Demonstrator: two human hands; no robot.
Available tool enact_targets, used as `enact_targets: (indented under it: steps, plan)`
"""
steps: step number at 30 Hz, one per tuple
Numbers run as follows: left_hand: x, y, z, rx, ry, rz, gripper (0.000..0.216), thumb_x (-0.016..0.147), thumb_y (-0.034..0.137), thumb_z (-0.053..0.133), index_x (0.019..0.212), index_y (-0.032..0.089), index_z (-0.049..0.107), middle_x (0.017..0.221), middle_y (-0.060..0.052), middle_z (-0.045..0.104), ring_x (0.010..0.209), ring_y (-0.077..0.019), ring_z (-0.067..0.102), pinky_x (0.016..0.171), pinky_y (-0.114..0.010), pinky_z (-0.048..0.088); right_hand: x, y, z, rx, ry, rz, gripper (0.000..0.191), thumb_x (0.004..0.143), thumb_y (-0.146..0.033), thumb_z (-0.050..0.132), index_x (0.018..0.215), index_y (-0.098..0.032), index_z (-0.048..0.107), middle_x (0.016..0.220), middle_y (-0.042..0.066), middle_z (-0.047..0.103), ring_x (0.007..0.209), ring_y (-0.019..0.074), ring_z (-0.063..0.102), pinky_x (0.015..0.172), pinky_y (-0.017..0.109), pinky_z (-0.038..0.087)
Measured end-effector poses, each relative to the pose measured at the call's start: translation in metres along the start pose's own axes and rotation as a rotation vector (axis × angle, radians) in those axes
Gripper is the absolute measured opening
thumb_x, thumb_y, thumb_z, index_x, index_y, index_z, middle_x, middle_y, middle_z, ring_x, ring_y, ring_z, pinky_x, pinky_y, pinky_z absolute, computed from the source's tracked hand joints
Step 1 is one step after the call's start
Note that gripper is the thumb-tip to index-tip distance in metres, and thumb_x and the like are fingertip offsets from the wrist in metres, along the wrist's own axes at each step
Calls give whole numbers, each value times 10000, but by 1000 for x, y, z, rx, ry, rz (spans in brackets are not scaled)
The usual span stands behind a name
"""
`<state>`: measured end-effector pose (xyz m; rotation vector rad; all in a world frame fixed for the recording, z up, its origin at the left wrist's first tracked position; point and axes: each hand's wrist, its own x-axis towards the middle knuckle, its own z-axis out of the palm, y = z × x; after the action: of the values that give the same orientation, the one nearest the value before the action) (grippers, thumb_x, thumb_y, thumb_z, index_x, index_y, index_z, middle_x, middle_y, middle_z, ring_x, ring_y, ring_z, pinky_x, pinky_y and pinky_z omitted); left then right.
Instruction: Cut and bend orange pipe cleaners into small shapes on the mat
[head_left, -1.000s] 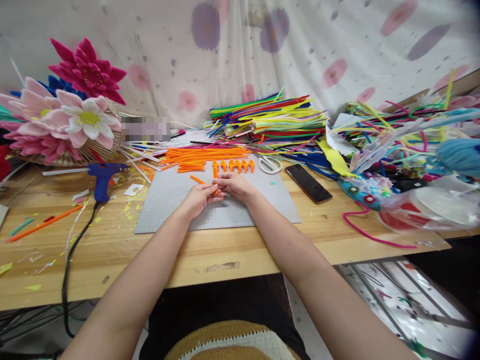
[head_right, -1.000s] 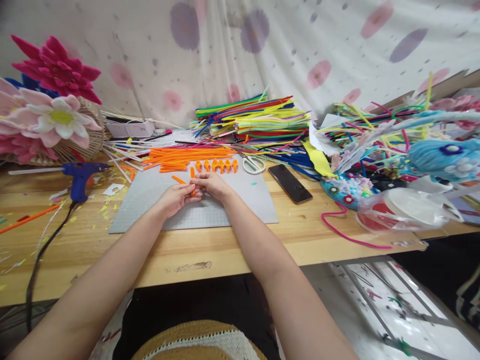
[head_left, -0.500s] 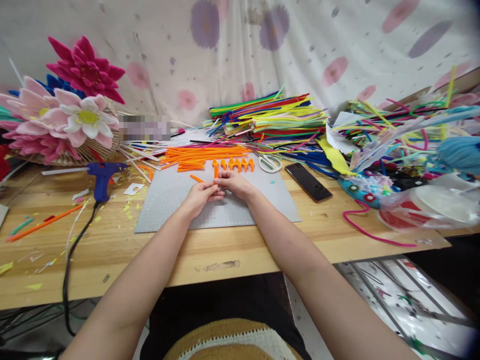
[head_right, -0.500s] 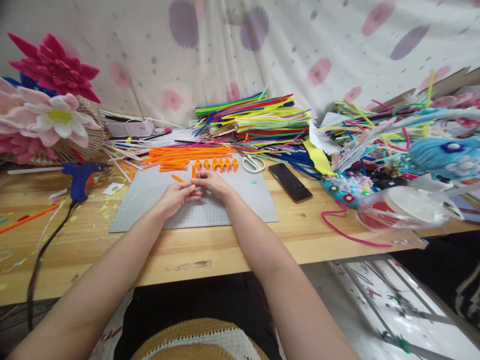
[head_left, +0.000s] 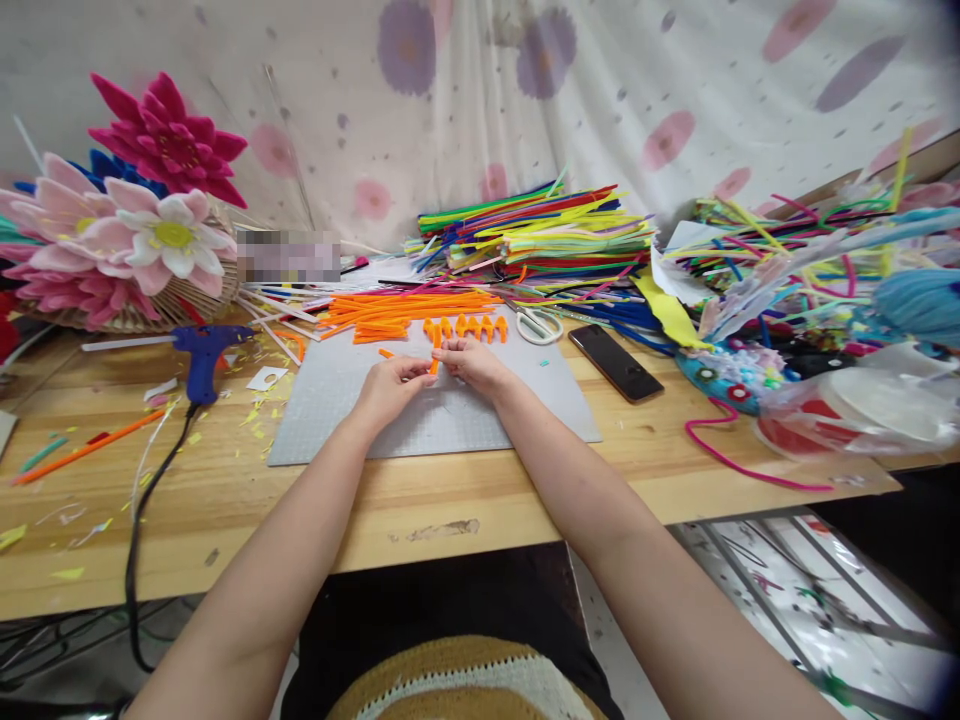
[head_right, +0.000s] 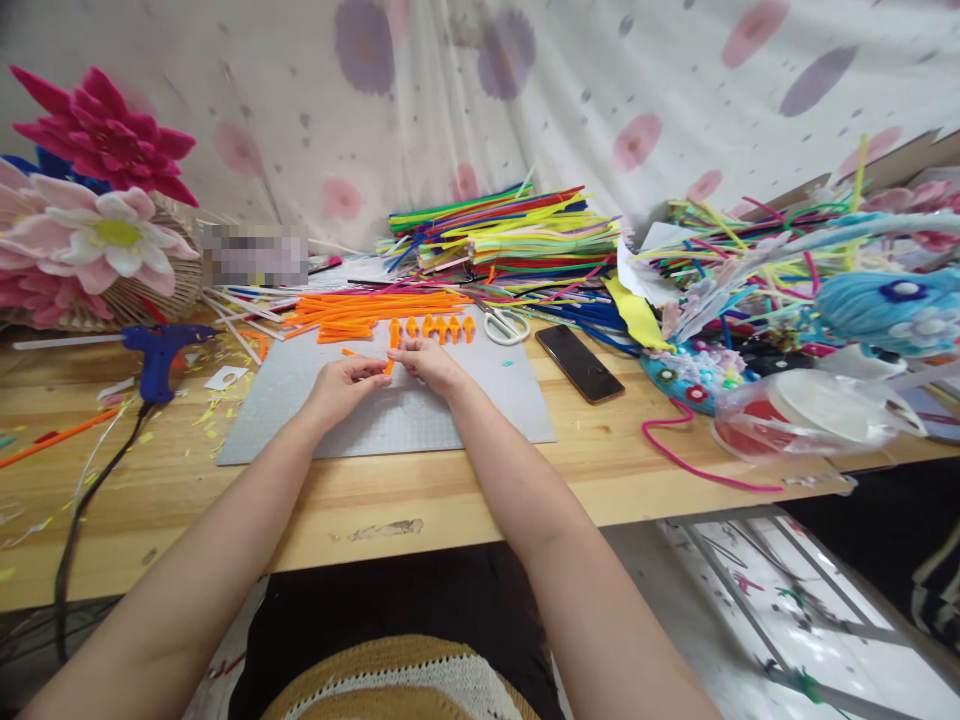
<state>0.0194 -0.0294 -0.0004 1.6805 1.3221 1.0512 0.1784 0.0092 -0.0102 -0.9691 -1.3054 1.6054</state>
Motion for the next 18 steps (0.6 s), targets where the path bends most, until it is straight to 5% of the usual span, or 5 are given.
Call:
enact_targets:
  steps: [8, 18]
  plan:
    - [1, -2, 0, -226, -65, -33, 206, 672, 343, 672, 767, 164, 703, 751, -39, 673, 647, -134, 597, 638, -250, 487, 2, 3, -3, 70, -91, 28, 354, 543, -360, 746, 533, -152, 459, 459, -74, 380, 431, 35, 275, 457, 224, 169]
    - [1, 2, 5, -288, 68, -40, 333, 609, 472, 681, 677, 152, 620, 573, 5, 608, 536, -109, 573, 544, -233, 499, -2, 1, 0, 53, -119, 23, 393, 550, -359, 743, 511, -158, 407, 460, -80, 326, 441, 34, 242, 464, 237, 134]
